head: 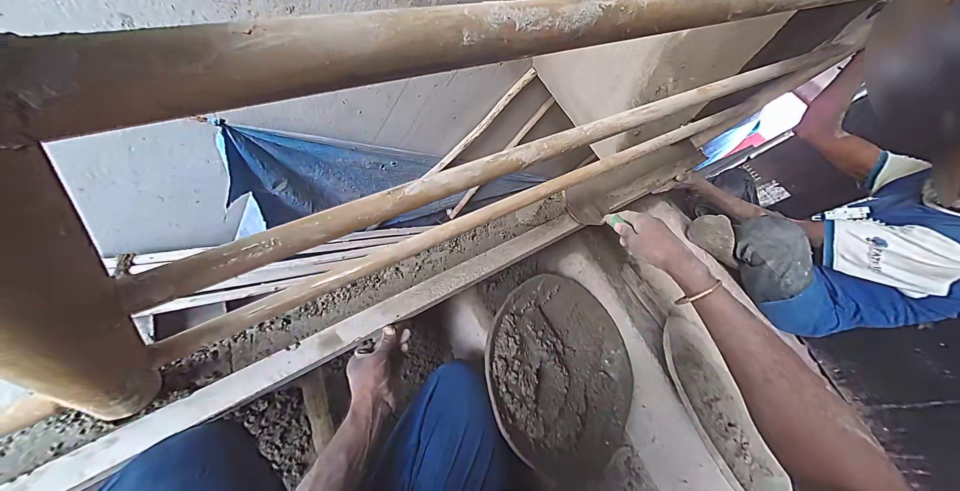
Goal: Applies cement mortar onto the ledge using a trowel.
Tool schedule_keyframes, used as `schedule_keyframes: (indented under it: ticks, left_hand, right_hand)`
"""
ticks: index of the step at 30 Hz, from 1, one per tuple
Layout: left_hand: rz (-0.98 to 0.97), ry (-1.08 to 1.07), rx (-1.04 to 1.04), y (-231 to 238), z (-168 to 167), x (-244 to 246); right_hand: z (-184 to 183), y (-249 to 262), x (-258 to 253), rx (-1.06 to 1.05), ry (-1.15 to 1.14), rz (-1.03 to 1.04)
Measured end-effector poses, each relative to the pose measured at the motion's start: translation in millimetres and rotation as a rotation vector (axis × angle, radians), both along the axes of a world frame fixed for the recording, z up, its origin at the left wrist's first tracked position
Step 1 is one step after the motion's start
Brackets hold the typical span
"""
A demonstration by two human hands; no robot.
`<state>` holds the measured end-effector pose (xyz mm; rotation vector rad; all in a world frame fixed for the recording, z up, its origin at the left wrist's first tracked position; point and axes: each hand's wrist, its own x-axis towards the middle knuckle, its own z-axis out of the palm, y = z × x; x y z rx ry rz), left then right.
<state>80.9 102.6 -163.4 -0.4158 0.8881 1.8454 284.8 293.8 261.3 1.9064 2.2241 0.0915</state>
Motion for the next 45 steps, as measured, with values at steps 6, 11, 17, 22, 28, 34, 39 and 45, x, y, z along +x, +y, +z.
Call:
schedule_keyframes:
  ticks: [6,11,17,22,28,34,39,45]
  left_hand:
    - [0.005,-0.019,0.028,-1,-1,-1]
    - [0.000,-0.023,0.035,0,-1,-1]
    - [0.000,-0.014,0.034,0,0,-1]
    - [0.009,-0.015,0.024,-1,-1,0]
    - [-0.028,0.030,0.009,-3,2,0]
    - [-0.066,0.071,0.010,-1,4,-2]
    - [-0.063,0.054,0.045,1,-2,-2]
    - [-0.078,0.071,0.064,1,1,-2]
  right_hand:
    - [-49,-37,-39,-0.178,0.025,-0.055]
    - [-71,-81,-71,-0.236,-0.117,0.059]
    - [-71,-75,-74,-0.074,-0.367,0.124]
    - [-28,-22,-21,0.182,-0.344,0.014]
    - [-28,-61,63,0.183,0.127,-0.072]
    - [-121,-184,101,-0.514,0.444,-0.325]
    - [-149,-241,128,-0.854,0.588,-0.359]
    - [-207,-245,144,-0.666,0.280,-0.205]
